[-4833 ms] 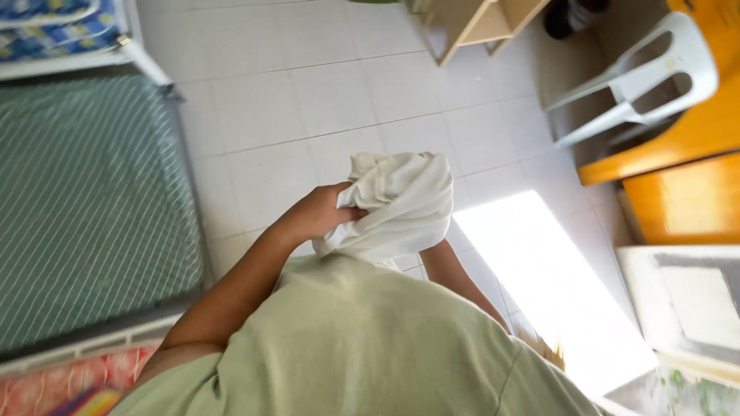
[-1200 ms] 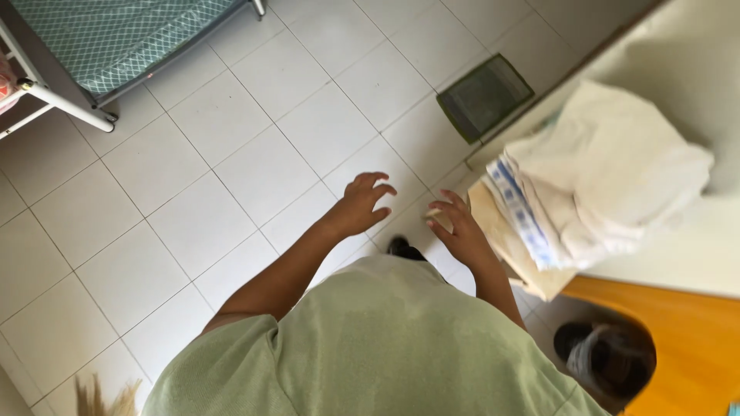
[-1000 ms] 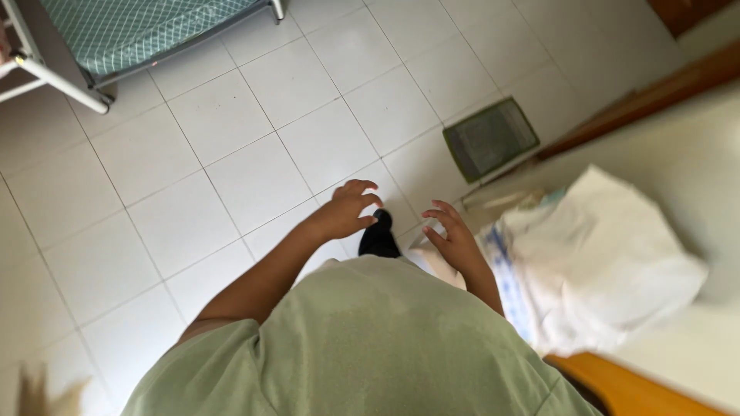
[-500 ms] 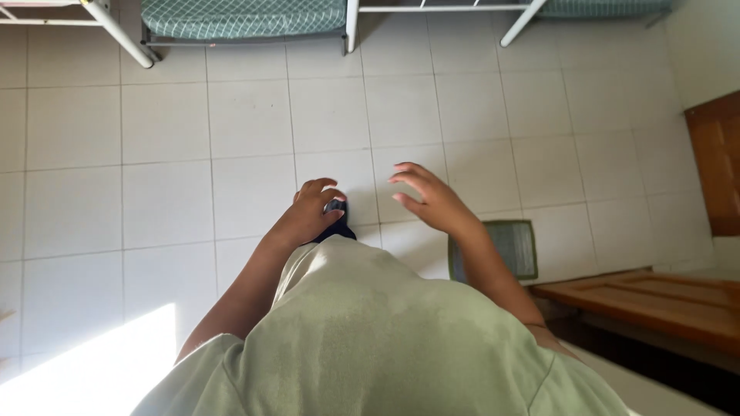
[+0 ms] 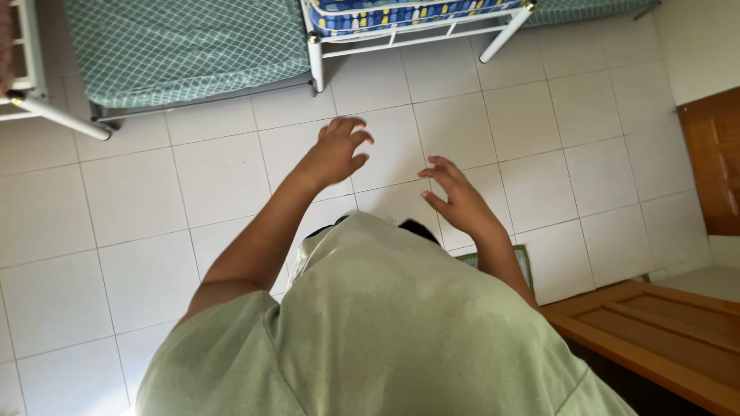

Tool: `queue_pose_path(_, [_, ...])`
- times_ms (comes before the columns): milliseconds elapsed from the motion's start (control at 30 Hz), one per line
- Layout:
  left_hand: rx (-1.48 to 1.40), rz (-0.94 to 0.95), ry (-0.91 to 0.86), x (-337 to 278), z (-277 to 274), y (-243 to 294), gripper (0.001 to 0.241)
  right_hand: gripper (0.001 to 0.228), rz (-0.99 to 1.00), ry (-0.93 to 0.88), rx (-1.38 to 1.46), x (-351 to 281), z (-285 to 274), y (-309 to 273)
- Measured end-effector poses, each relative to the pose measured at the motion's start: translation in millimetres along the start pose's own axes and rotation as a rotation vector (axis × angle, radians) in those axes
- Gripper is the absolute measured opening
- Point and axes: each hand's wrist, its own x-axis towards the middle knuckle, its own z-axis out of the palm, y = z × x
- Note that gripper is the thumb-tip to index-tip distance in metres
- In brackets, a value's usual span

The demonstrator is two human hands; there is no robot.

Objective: The person removes pillowcases from pillows on two different beds. They pull the cases off, shake them out, and place them on a nearby table. The task involves handling multiple pillows and pillowcases.

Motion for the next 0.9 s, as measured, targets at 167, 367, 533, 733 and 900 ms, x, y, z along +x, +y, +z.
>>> queue_pose_path(167, [-0.054,0.085,-0.03,101,-25,9,0.034,0.034,0.14,0.104,0.123,48,-35,60])
queue_pose_path(367, [-0.094,-0.014,-0.057,206,-5,-21,0.034,0.022,-0.043,0.222,0.283,137,-82,159])
queue_pose_path(533, [-0.074,-0.169,-0.031,269,-26,-26,0.034,0.018,-0.207,0.157,0.278,239,-138,199])
queue_pose_path(733, [-0.198,-0.304,0.076,316,-51,-53,0.038,0.017,-0.48,-0.203,0.097,368,-173,203])
queue_pose_path(900, [-0.262,-0.417,0.051,355,-41,-124,0.034,0.025,-0.487,-0.457,-0.095,482,-158,216])
